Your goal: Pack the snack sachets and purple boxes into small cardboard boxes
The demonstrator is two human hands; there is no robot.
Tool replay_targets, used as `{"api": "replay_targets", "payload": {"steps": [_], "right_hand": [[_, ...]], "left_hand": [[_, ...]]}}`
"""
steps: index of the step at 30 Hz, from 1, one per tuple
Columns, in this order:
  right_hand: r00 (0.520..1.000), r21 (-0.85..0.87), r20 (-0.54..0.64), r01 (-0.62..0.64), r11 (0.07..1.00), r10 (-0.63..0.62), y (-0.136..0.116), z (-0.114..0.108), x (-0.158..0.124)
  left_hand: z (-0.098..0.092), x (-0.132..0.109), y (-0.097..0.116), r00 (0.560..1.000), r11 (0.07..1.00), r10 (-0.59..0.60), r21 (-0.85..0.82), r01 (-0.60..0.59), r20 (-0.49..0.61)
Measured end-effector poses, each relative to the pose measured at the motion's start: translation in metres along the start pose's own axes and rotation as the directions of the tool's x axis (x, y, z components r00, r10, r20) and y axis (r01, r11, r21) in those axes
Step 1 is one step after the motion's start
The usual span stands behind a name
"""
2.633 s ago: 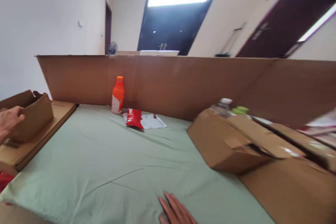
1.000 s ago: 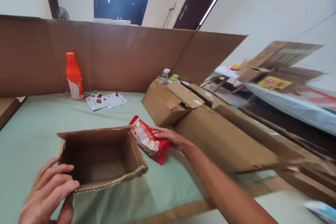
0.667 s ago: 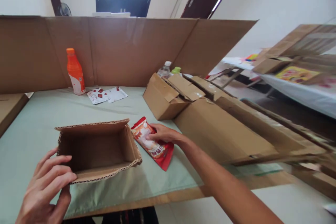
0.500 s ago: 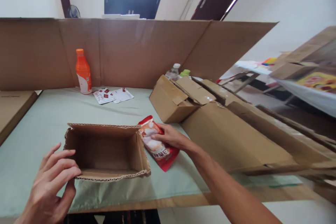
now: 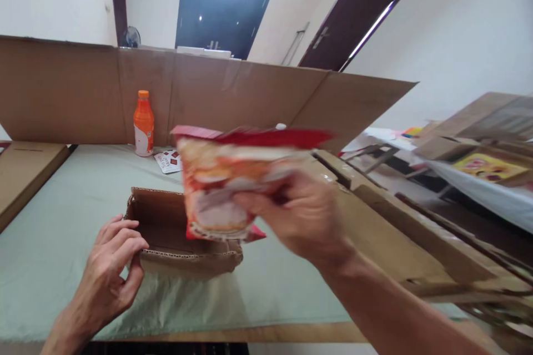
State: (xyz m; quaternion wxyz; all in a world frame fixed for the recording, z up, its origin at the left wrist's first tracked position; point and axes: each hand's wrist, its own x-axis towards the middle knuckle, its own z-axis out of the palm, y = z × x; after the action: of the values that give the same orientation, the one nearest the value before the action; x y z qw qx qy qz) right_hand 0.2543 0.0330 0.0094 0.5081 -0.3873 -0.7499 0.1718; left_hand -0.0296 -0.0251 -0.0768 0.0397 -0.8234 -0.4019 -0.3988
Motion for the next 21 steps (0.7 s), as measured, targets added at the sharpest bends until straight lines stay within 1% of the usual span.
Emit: {"api": "replay_targets", "payload": {"steps": [1,2,3,4,5,6,8,9,12,13,15,16,17,18,19,20,21], "right_hand": [[0.988,-0.08,0.152,0.028,0.996,-0.016,-0.003,0.01,0.003],[0.953,-0.167,0.303,0.074,0.983,-0.02,-0.004,0.019,0.006],[0.89,-0.259,0.456,0.126,0.958,0.006,-0.005,0.029,0.008],[0.808,-0.341,0.586,0.185,0.922,0.054,-0.005,0.039,0.011],[0.721,-0.403,0.684,0.245,0.882,0.113,-0.005,0.049,0.014],[0.633,-0.438,0.756,0.299,0.848,0.168,-0.004,0.058,0.016],[0.463,-0.43,0.855,0.38,0.819,0.234,-0.001,0.076,0.019],[0.395,-0.399,0.888,0.41,0.821,0.234,0.001,0.084,0.019],[0.245,-0.283,0.952,0.493,0.823,0.181,0.004,0.102,0.019],[0.203,-0.247,0.966,0.52,0.818,0.162,0.005,0.106,0.02],[0.124,-0.203,0.979,0.54,0.817,0.161,0.005,0.108,0.023],[0.093,-0.194,0.981,0.52,0.832,0.171,0.006,0.104,0.025],[0.077,-0.19,0.982,0.476,0.858,0.175,0.006,0.098,0.027],[0.084,-0.182,0.983,0.413,0.892,0.161,0.007,0.088,0.029],[0.122,-0.156,0.985,0.331,0.931,0.122,0.009,0.075,0.032],[0.193,-0.106,0.979,0.236,0.966,0.06,0.012,0.061,0.034],[0.291,-0.037,0.957,0.14,0.99,-0.006,0.017,0.045,0.038]], "left_hand": [[0.0,0.0,0.0,1.0,1.0,0.004,0.006,-0.004,0.003],[-0.001,-0.001,-0.001,1.0,1.0,0.01,0.015,-0.011,0.009],[-0.001,-0.003,-0.001,1.0,1.0,0.015,0.026,-0.016,0.016],[-0.002,-0.004,-0.002,0.999,0.999,0.018,0.038,-0.019,0.027],[-0.003,-0.005,-0.002,0.999,0.998,0.02,0.053,-0.022,0.037],[-0.004,-0.006,-0.002,0.999,0.997,0.019,0.07,-0.022,0.047],[-0.008,-0.005,-0.001,0.997,0.994,0.03,0.104,-0.038,0.074],[-0.009,-0.002,0.001,0.994,0.991,0.048,0.121,-0.06,0.095],[-0.014,0.013,0.009,0.969,0.976,0.133,0.143,-0.165,0.208],[-0.015,0.02,0.012,0.953,0.972,0.153,0.133,-0.193,0.262],[-0.015,0.034,0.016,0.908,0.973,0.151,0.105,-0.207,0.392],[-0.015,0.041,0.017,0.878,0.976,0.129,0.098,-0.195,0.46],[-0.014,0.046,0.017,0.845,0.979,0.097,0.103,-0.176,0.525],[-0.013,0.051,0.017,0.811,0.981,0.061,0.115,-0.156,0.582],[-0.012,0.055,0.016,0.776,0.982,0.026,0.128,-0.137,0.63],[-0.012,0.058,0.015,0.735,0.985,0.004,0.126,-0.121,0.678],[-0.011,0.059,0.014,0.686,0.988,-0.012,0.113,-0.103,0.728]]}}
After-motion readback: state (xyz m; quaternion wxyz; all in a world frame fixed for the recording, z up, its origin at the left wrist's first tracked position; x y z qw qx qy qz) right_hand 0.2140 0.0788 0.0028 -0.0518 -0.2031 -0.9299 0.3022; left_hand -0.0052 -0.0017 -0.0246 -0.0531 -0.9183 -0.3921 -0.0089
